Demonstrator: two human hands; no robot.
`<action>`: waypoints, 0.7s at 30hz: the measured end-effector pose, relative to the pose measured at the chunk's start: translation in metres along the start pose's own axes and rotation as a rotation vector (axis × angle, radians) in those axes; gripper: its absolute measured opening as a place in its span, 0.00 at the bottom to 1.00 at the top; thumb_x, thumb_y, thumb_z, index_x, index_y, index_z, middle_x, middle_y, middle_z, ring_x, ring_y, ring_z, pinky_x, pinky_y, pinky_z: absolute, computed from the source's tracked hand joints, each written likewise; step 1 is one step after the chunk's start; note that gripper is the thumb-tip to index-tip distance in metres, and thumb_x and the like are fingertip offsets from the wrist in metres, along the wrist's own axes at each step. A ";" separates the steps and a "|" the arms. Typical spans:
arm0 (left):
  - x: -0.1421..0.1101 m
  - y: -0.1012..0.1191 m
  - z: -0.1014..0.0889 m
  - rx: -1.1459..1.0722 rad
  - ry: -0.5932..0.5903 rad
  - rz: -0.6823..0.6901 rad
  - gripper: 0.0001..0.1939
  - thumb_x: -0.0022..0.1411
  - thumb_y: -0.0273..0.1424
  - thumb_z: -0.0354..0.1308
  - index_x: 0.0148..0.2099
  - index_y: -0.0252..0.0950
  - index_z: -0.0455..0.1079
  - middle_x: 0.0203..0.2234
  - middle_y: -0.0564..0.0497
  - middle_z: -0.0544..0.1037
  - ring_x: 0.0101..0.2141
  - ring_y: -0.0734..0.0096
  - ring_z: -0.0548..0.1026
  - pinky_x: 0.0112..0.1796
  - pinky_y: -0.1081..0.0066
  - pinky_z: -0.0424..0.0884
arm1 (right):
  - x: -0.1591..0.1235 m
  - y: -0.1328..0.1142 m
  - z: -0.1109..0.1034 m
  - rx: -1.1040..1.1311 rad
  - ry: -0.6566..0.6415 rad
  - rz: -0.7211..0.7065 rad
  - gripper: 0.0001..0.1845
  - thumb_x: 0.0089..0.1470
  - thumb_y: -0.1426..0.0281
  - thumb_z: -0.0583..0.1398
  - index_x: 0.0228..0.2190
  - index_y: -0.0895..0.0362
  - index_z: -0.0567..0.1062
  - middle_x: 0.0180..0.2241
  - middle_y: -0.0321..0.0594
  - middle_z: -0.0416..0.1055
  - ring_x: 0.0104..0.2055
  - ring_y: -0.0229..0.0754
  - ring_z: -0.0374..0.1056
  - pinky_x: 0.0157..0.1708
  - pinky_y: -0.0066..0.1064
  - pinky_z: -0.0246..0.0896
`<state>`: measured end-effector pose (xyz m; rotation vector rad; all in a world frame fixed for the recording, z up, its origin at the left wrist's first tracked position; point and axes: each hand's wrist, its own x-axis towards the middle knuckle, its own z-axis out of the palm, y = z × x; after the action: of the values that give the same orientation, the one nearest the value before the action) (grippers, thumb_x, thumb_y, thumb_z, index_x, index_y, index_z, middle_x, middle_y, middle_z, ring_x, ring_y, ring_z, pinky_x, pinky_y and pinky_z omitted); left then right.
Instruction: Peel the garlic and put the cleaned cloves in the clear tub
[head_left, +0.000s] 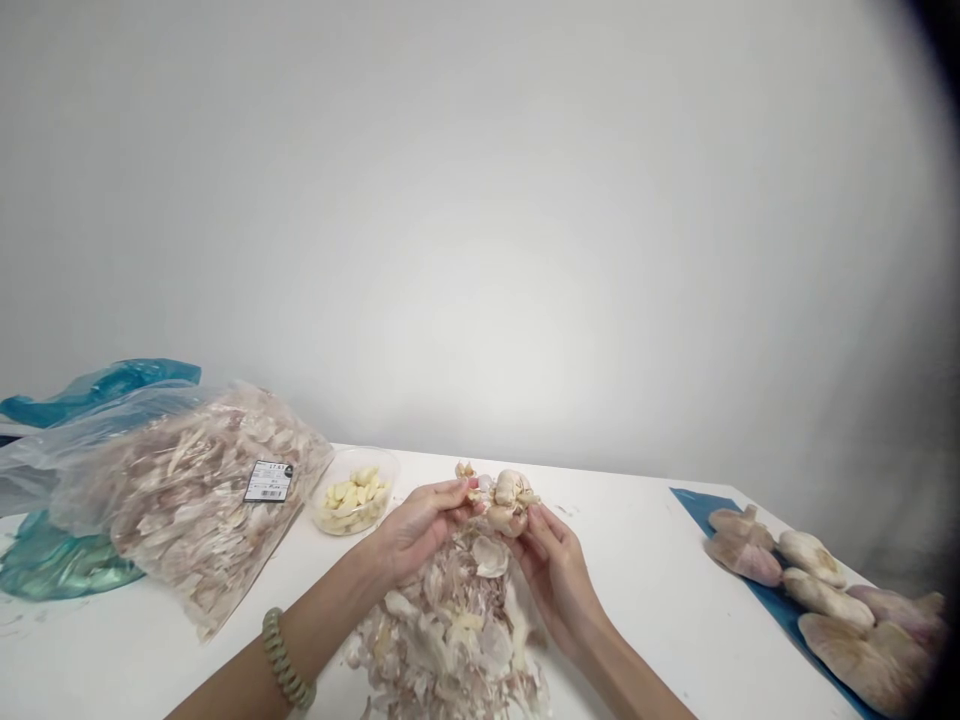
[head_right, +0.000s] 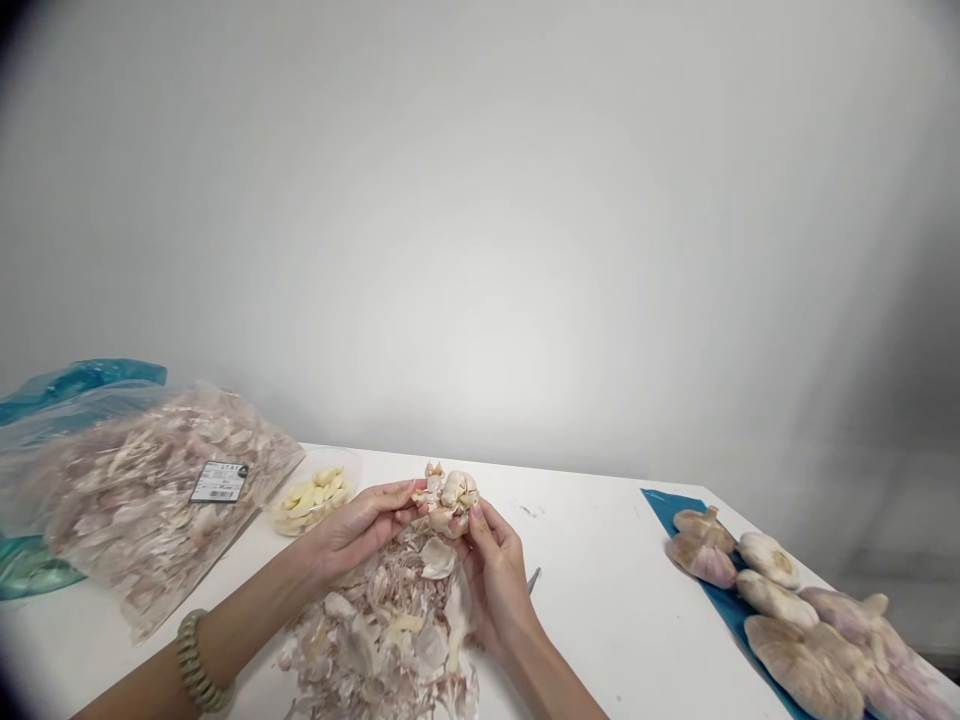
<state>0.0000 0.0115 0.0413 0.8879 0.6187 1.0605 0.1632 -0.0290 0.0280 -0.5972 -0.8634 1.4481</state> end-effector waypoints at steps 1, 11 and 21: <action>0.000 0.001 0.000 0.003 -0.001 -0.005 0.06 0.53 0.24 0.63 0.36 0.30 0.75 0.34 0.48 0.74 0.30 0.79 0.68 0.31 0.79 0.64 | 0.000 0.000 0.000 -0.001 0.007 -0.001 0.14 0.43 0.60 0.66 0.29 0.57 0.78 0.32 0.40 0.76 0.37 0.41 0.70 0.42 0.29 0.64; -0.013 0.027 0.005 0.017 0.065 -0.097 0.10 0.57 0.19 0.56 0.39 0.30 0.76 0.30 0.46 0.74 0.27 0.79 0.68 0.28 0.81 0.66 | 0.008 -0.004 -0.013 -0.031 0.124 -0.083 0.14 0.42 0.60 0.67 0.20 0.58 0.74 0.24 0.36 0.69 0.33 0.38 0.66 0.38 0.27 0.63; -0.007 0.028 -0.005 0.029 0.110 -0.024 0.06 0.58 0.20 0.57 0.32 0.31 0.74 0.29 0.48 0.75 0.32 0.77 0.73 0.43 0.78 0.69 | 0.013 -0.002 -0.018 -0.081 0.124 -0.119 0.15 0.44 0.59 0.66 0.20 0.58 0.73 0.26 0.37 0.68 0.36 0.39 0.64 0.39 0.27 0.61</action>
<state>-0.0195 0.0122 0.0629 0.8494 0.7359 1.0867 0.1775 -0.0138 0.0206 -0.6775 -0.8487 1.2601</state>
